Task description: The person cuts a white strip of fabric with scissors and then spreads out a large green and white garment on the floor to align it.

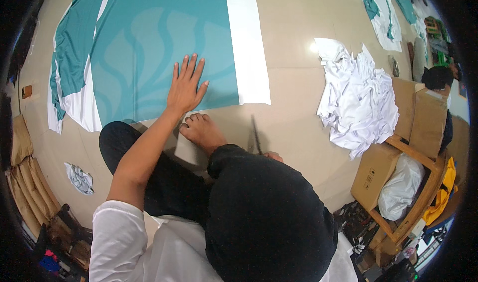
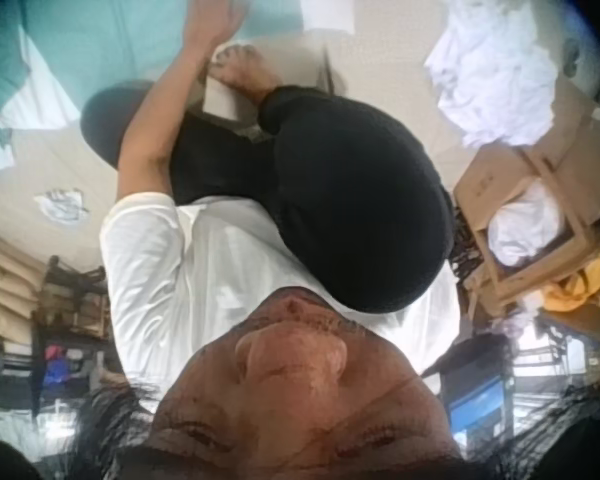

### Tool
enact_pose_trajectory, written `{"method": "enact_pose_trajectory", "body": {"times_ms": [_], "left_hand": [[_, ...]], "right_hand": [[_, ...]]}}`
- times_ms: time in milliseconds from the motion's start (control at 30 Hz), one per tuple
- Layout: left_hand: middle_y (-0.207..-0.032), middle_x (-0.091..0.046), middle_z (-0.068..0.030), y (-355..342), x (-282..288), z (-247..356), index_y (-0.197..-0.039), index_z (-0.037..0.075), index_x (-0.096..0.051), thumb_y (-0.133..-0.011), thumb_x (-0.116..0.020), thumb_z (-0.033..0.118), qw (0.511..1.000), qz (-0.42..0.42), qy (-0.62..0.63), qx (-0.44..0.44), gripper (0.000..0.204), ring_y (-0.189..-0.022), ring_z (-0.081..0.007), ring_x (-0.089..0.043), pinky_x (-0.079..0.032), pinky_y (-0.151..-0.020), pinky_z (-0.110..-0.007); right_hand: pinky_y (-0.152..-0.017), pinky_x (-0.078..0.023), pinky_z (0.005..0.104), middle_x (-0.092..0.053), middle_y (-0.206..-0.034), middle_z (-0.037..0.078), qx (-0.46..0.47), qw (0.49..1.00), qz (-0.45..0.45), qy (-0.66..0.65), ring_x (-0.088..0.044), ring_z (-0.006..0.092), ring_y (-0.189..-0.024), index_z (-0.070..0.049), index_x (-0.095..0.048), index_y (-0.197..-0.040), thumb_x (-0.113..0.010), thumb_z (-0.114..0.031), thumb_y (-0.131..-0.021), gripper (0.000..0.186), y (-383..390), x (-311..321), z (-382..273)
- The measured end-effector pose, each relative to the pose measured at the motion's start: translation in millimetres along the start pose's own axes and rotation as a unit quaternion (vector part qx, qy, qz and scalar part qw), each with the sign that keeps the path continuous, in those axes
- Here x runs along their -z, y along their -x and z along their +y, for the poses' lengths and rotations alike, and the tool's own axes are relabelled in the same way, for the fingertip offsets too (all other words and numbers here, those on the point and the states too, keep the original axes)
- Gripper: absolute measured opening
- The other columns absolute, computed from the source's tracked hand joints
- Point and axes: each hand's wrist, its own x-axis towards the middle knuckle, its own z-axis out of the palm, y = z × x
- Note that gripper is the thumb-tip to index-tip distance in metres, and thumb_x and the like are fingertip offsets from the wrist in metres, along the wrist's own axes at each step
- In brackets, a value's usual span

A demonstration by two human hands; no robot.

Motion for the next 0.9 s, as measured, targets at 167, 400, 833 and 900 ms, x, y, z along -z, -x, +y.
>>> {"method": "enact_pose_trajectory", "body": {"times_ms": [167, 400, 833, 900], "left_hand": [[-0.177, -0.028, -0.0156, 6.4, 2.2, -8.1, -0.17, 0.015, -0.032, -0.11, -0.048, 0.044, 1.0, -0.005, -0.018, 0.015, 0.069, -0.164, -0.038, -0.023, -0.017, -0.133, -0.06], [-0.177, -0.028, -0.0151, 4.9, 3.8, -7.0, -0.171, 0.015, -0.031, -0.111, -0.048, 0.043, 1.0, -0.012, -0.016, 0.015, 0.068, -0.164, -0.0377, -0.023, -0.017, -0.133, -0.06], [-0.177, -0.028, -0.0152, 3.6, 3.5, -5.8, -0.171, 0.016, -0.031, -0.111, -0.048, 0.043, 1.0, -0.014, -0.014, 0.015, 0.067, -0.164, -0.0378, -0.023, -0.016, -0.133, -0.059], [-0.177, -0.028, -0.0151, 3.2, 2.7, -5.7, -0.171, 0.016, -0.032, -0.111, -0.047, 0.043, 1.0, -0.015, -0.015, 0.016, 0.067, -0.164, -0.0376, -0.023, -0.015, -0.133, -0.059]], "right_hand": [[-0.097, -0.055, 0.0425, -0.07, -0.113, 0.008, 0.059, 0.993, -0.08, 0.062, -0.067, 0.0283, -0.118, -0.012, -0.068, -0.107, -0.067, -0.014, -0.094, 0.013, -45.7, 1.3, -27.7], [-0.083, -0.05, 0.0354, -0.067, -0.097, 0.004, -0.207, 0.939, -0.099, -0.256, -0.06, 0.0178, -0.098, -0.009, -0.067, -0.101, -0.076, -0.027, -0.094, 0.022, 37.9, 5.3, 17.5], [-0.063, -0.047, 0.0281, -0.068, -0.08, 0.001, -0.491, 0.662, 0.037, -0.566, -0.058, 0.0075, -0.07, -0.003, -0.067, -0.094, -0.084, -0.031, -0.098, 0.034, 108.0, 29.6, 48.8], [-0.062, -0.047, 0.0283, -0.068, -0.08, 0.001, -0.488, 0.662, 0.038, -0.567, -0.058, 0.0075, -0.069, -0.002, -0.068, -0.095, -0.084, -0.03, -0.098, 0.033, 110.7, 25.8, 50.9]]}}
